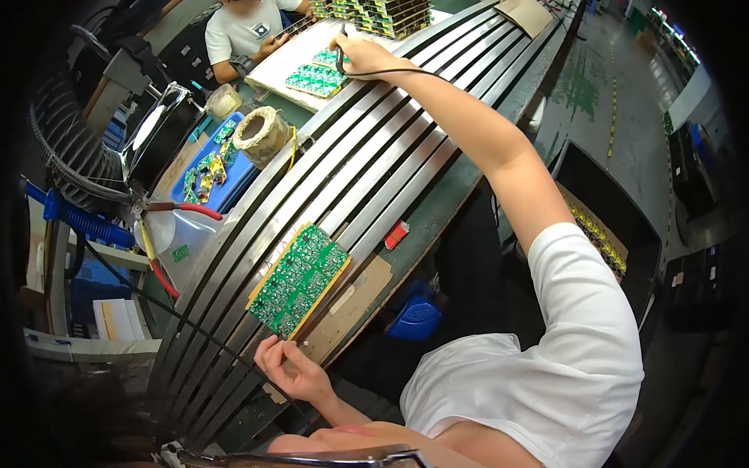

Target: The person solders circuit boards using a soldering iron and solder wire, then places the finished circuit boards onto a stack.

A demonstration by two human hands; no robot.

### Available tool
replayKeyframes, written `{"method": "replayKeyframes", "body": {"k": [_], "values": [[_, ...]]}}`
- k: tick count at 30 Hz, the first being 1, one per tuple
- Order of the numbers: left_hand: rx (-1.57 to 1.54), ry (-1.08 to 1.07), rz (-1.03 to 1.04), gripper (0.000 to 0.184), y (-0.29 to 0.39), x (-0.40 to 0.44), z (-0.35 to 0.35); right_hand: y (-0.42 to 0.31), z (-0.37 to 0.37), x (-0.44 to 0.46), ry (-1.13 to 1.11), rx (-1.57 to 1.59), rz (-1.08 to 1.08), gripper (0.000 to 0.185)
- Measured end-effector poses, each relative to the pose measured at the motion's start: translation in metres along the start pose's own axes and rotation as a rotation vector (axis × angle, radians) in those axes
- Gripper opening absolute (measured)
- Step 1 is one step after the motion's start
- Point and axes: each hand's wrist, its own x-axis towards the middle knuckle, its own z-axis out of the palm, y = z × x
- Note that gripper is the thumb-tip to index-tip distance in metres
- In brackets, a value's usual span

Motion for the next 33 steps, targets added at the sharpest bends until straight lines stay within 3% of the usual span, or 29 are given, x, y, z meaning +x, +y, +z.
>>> {"method": "replayKeyframes", "body": {"k": [1, 4, 5, 9, 15, 22, 28, 33], "values": [[0.011, -0.011, 0.032, 0.001, 0.001, -0.001, 0.001, 0.006, 0.0, 0.004, -0.113, 0.034, 0.099, 0.04], [0.042, 0.002, 0.078, 0.003, 0.007, -0.003, 0.007, 0.013, 0.001, 0.004, -0.177, 0.14, 0.089, 0.045], [0.088, -0.003, 0.134, 0.003, 0.009, -0.003, 0.008, 0.015, -0.001, 0.008, -0.235, 0.15, 0.122, 0.055], [0.144, -0.051, 0.266, 0.006, 0.026, -0.012, 0.025, 0.002, -0.005, 0.009, -0.244, 0.106, 0.148, 0.071], [0.061, -0.131, 0.348, 0.008, 0.049, -0.01, 0.038, -0.021, 0.006, 0.011, -0.243, -0.007, 0.285, 0.071], [0.007, -0.069, 0.202, 0.009, 0.045, 0.007, 0.037, -0.038, -0.001, 0.007, -0.262, -0.046, 0.293, 0.069], [0.115, -0.052, 0.245, 0.009, 0.045, 0.025, 0.035, -0.023, -0.003, 0.012, -0.26, 0.115, 0.198, 0.078], [0.153, -0.058, 0.099, 0.011, 0.047, 0.034, 0.039, -0.01, 0.004, 0.011, -0.201, 0.083, 0.135, 0.067]]}}
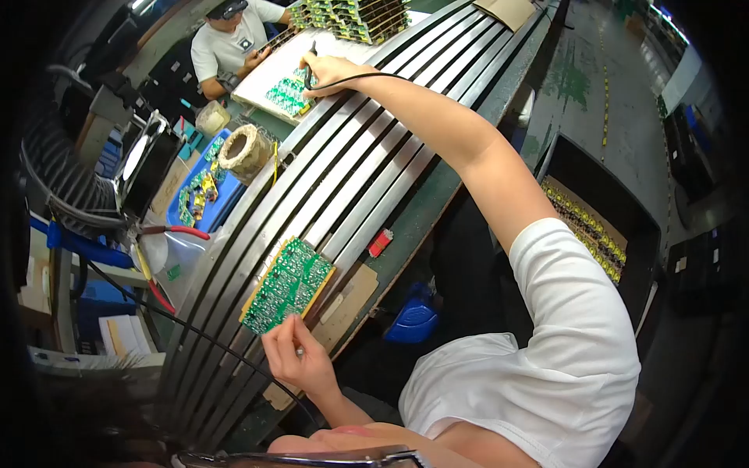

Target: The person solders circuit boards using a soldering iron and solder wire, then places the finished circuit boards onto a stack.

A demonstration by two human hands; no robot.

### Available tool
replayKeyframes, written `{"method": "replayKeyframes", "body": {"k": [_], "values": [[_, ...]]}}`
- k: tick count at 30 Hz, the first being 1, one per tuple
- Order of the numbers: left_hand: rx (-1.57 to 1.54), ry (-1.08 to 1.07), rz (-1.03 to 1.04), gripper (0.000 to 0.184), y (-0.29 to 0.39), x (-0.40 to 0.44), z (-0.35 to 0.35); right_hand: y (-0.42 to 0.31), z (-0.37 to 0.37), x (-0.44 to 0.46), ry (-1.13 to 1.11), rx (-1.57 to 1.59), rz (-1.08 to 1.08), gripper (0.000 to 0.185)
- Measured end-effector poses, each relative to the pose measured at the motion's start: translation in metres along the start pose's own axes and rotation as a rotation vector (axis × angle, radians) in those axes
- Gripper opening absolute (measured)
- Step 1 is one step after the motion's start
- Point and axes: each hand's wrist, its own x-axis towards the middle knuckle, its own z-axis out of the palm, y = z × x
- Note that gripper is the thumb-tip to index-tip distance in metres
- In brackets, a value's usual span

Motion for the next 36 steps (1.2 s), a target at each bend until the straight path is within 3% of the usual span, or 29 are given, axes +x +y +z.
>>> {"method": "replayKeyframes", "body": {"k": [2, 3, 8, 10, 15, 18, 30, 36], "values": [[0.056, -0.018, 0.054, 0.012, -0.001, 0.011, -0.002, -0.003, 0.01, -0.002, 0.075, -0.075, 0.027, 0.054], [0.1, -0.024, 0.131, 0.013, -0.004, 0.016, -0.001, -0.019, 0.005, -0.015, 0.144, -0.083, 0.008, 0.038], [0.117, -0.04, 0.123, 0.009, -0.007, 0.027, 0.007, -0.097, -0.012, -0.098, 0.4, 0.415, -0.212, 0.019], [0.102, -0.045, 0.111, 0.009, -0.006, 0.03, 0.014, -0.132, -0.023, -0.14, 0.402, 0.683, -0.214, 0.02], [0.067, -0.025, 0.107, 0.008, -0.01, 0.028, 0.018, -0.185, -0.027, -0.241, 0.295, 0.936, -0.072, 0.032], [0.116, -0.019, 0.121, 0.008, -0.012, 0.024, 0.015, -0.194, -0.032, -0.263, 0.265, 0.852, -0.182, 0.032], [0.084, 0.014, 0.029, 0.008, -0.019, 0.013, 0.018, -0.197, -0.021, -0.29, 0.217, 0.876, -0.196, 0.028], [0.12, -0.069, 0.048, 0.006, -0.009, 0.006, 0.019, -0.198, -0.022, -0.295, 0.214, 0.872, -0.197, 0.028]]}}
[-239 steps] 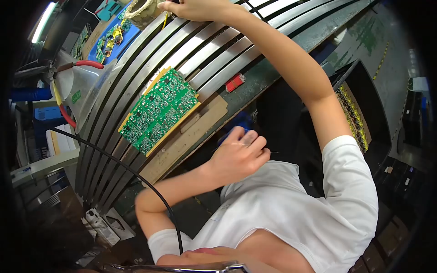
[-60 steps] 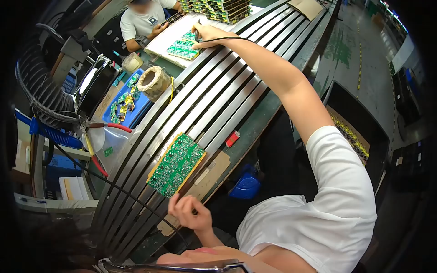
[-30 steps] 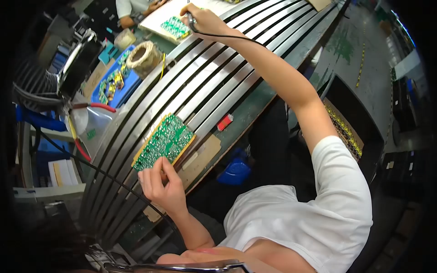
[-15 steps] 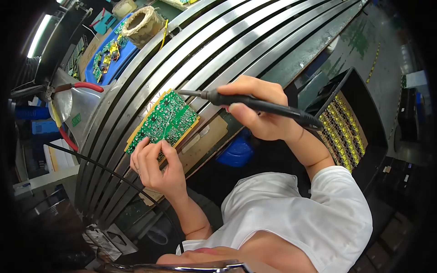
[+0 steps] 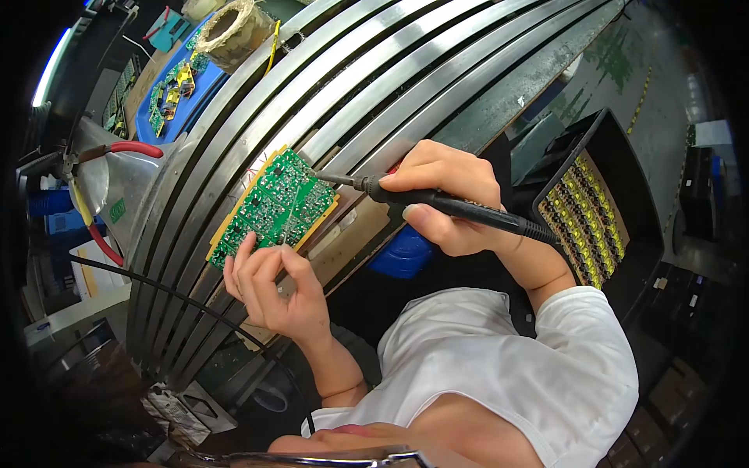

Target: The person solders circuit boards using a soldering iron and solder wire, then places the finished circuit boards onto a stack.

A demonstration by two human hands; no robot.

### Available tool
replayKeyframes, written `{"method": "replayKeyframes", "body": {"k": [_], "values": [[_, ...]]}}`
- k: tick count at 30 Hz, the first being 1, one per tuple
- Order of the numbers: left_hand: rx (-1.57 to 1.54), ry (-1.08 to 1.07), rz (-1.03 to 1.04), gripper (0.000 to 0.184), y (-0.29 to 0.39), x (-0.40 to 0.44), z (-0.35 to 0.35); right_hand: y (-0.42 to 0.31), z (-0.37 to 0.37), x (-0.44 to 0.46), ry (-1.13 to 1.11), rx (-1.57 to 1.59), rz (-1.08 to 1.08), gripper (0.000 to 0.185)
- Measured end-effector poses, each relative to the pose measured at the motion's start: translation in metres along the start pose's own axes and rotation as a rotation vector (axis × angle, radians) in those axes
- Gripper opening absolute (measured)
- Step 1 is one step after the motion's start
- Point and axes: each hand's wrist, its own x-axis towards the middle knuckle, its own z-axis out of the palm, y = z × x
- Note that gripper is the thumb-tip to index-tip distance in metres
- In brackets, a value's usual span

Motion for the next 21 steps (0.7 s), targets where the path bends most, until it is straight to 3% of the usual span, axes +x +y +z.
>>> {"method": "replayKeyframes", "body": {"k": [21], "values": [[-0.032, -0.024, -0.004, 0.004, -0.018, -0.03, -0.025, -0.015, 0.004, -0.009, -0.053, -0.034, 0.011, 0.029]]}}
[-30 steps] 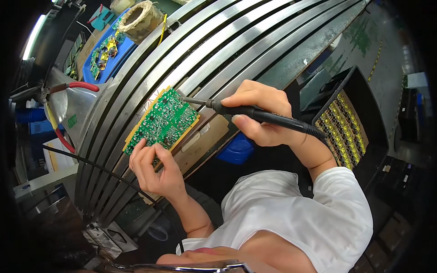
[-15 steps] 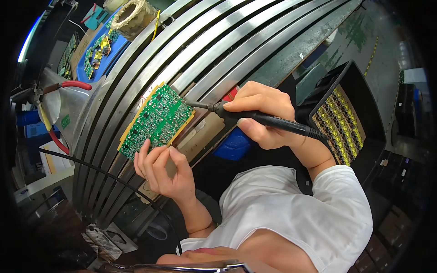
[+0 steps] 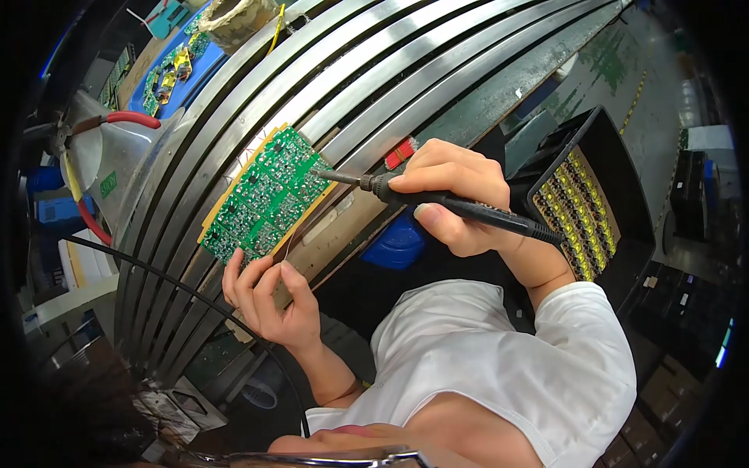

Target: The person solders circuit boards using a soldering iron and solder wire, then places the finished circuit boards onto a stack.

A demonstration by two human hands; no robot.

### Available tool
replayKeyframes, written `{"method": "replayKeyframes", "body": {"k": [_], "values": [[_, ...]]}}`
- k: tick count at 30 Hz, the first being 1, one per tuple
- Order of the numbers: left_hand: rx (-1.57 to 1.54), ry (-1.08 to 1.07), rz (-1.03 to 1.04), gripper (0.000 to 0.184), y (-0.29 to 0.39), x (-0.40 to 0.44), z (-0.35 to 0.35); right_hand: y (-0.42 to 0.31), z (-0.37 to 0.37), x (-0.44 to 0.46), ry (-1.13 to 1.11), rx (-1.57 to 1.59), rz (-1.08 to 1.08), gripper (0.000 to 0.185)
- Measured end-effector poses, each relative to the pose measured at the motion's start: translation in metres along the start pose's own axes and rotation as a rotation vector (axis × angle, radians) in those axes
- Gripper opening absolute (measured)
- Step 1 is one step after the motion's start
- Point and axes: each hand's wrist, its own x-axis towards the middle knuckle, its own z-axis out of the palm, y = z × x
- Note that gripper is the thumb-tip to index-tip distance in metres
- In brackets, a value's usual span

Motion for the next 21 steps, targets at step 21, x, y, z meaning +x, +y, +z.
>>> {"method": "replayKeyframes", "body": {"k": [21], "values": [[-0.043, 0.059, -0.009, 0.005, -0.018, 0.006, -0.007, 0.001, 0.027, 0.008, -0.053, 0.033, 0.008, 0.032]]}}
